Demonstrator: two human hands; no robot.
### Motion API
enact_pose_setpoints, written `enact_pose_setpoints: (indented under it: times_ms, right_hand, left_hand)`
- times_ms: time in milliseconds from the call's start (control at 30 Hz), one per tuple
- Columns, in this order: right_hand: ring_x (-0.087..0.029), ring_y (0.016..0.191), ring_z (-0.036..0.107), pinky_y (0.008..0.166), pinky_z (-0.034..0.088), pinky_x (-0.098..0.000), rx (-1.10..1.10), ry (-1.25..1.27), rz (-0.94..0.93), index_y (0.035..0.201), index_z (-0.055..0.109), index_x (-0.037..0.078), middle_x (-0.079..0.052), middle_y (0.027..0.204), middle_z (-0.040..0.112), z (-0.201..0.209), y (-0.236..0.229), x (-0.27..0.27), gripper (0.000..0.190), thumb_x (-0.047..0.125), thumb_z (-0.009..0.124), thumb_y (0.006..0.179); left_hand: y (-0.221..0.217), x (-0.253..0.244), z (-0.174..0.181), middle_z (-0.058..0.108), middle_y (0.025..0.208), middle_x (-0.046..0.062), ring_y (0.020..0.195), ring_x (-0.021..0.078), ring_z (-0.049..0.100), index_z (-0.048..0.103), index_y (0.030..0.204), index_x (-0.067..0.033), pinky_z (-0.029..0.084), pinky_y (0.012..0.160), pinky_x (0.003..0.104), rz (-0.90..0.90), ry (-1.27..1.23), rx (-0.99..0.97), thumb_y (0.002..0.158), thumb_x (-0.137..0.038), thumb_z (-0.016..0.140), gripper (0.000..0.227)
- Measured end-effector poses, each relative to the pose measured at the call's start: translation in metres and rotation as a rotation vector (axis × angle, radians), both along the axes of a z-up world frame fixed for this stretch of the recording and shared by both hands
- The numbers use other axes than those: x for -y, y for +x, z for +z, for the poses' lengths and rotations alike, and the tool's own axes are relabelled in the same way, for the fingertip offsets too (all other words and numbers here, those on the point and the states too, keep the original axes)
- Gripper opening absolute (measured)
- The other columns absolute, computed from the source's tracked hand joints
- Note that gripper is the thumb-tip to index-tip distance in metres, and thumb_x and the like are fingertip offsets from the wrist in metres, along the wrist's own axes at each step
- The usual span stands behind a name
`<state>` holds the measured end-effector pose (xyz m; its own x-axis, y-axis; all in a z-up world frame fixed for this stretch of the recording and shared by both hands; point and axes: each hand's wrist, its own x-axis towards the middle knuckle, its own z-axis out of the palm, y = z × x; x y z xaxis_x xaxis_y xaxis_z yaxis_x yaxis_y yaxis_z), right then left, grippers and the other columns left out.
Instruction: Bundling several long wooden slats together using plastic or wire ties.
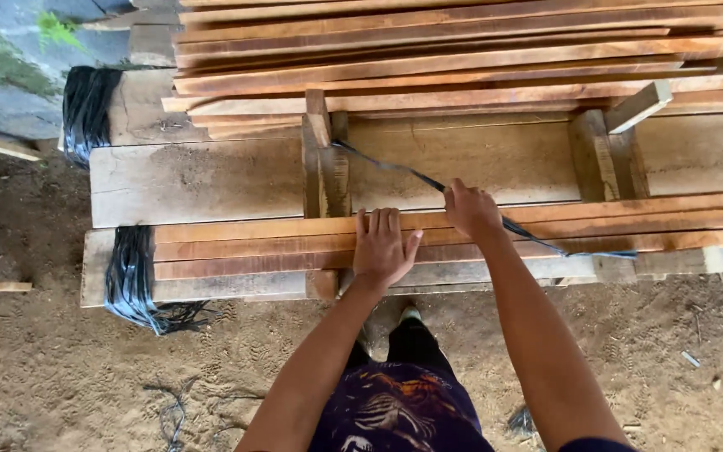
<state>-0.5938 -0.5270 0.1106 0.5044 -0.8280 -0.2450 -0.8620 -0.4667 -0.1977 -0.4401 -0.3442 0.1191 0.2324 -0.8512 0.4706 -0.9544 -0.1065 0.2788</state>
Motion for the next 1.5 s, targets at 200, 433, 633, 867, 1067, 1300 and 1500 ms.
enact_pose_setpoints:
  times_ms: [200, 433, 633, 867, 1067, 1300, 1500]
  right_hand:
    - [-0.049, 0.102, 0.072, 0.092, 0.054, -0.0583, 0.038, 0.179, -0.057, 0.110, 0.073, 0.014, -0.023, 0.097, 0.077, 0.062, 0.015, -0.015, 0.038, 0.040, 0.047, 0.101]
    - [-0.042, 0.102, 0.074, 0.094, 0.056, -0.0527, 0.013, 0.268, -0.141, 0.104, 0.079, 0.017, -0.014, 0.093, 0.080, 0.038, 0.022, 0.008, 0.030, 0.037, 0.059, 0.094]
    - [-0.037, 0.101, 0.075, 0.090, 0.060, -0.0486, -0.070, 0.258, -0.205, 0.095, 0.083, 0.031, -0.003, 0.088, 0.081, 0.008, 0.024, 0.028, 0.022, 0.041, 0.066, 0.086]
    - [-0.043, 0.107, 0.074, 0.093, 0.058, -0.0550, -0.198, 0.278, 0.097, 0.105, 0.083, 0.017, -0.019, 0.104, 0.079, 0.015, 0.065, 0.025, 0.027, 0.029, 0.067, 0.087]
    - [-0.039, 0.098, 0.069, 0.086, 0.054, -0.0513, -0.103, 0.541, 0.226, 0.104, 0.081, 0.010, -0.021, 0.105, 0.076, 0.019, 0.117, -0.002, 0.026, 0.010, 0.059, 0.091]
    - [-0.051, 0.114, 0.067, 0.102, 0.053, -0.0550, 0.021, 0.858, 0.187, 0.110, 0.081, 0.005, -0.027, 0.114, 0.075, 0.054, 0.116, -0.008, 0.027, 0.017, 0.065, 0.093]
    - [-0.047, 0.101, 0.072, 0.091, 0.057, -0.0518, 0.006, 0.766, 0.245, 0.105, 0.083, 0.006, -0.024, 0.104, 0.077, 0.042, 0.115, -0.009, 0.023, 0.020, 0.070, 0.092]
  left_hand:
    - [0.001, -0.004, 0.023, 0.063, 0.100, 0.016, 0.103, 0.0319, 0.065, 0.061, 0.113, 0.0003, 0.039, 0.108, 0.056, 0.006, 0.063, -0.020, 0.087, -0.053, 0.060, 0.059]
    - [0.002, -0.007, 0.040, 0.062, 0.105, 0.017, 0.107, 0.0337, 0.064, 0.060, 0.116, 0.0009, 0.039, 0.108, 0.056, 0.005, 0.065, -0.053, 0.093, -0.052, 0.054, 0.057]
    - [-0.002, -0.014, 0.049, 0.064, 0.123, 0.019, 0.121, 0.0335, 0.061, 0.062, 0.126, 0.0005, 0.037, 0.113, 0.055, -0.022, -0.010, -0.024, 0.098, -0.040, 0.054, 0.050]
    - [-0.020, -0.050, -0.025, 0.062, 0.137, 0.018, 0.089, 0.0297, 0.067, 0.065, 0.093, -0.0053, 0.055, 0.079, 0.046, -0.571, 0.033, -0.023, 0.096, -0.013, 0.052, 0.015]
    - [-0.082, -0.113, -0.141, 0.054, 0.127, 0.010, 0.096, 0.0242, 0.061, 0.037, 0.138, -0.0161, 0.045, 0.072, 0.039, -0.436, 0.523, 0.085, 0.093, -0.022, 0.050, 0.047]
    - [-0.077, -0.087, -0.224, 0.068, 0.121, 0.008, 0.103, 0.0447, 0.071, 0.059, 0.135, -0.0267, 0.056, 0.078, 0.064, 0.276, 0.791, -0.488, 0.097, -0.065, 0.050, 0.055]
    - [-0.078, -0.058, -0.247, 0.044, 0.051, 0.004, 0.040, 0.0258, 0.052, 0.061, 0.063, -0.0243, 0.041, 0.028, 0.038, 0.447, 0.226, 0.127, 0.082, -0.049, 0.065, 0.031]
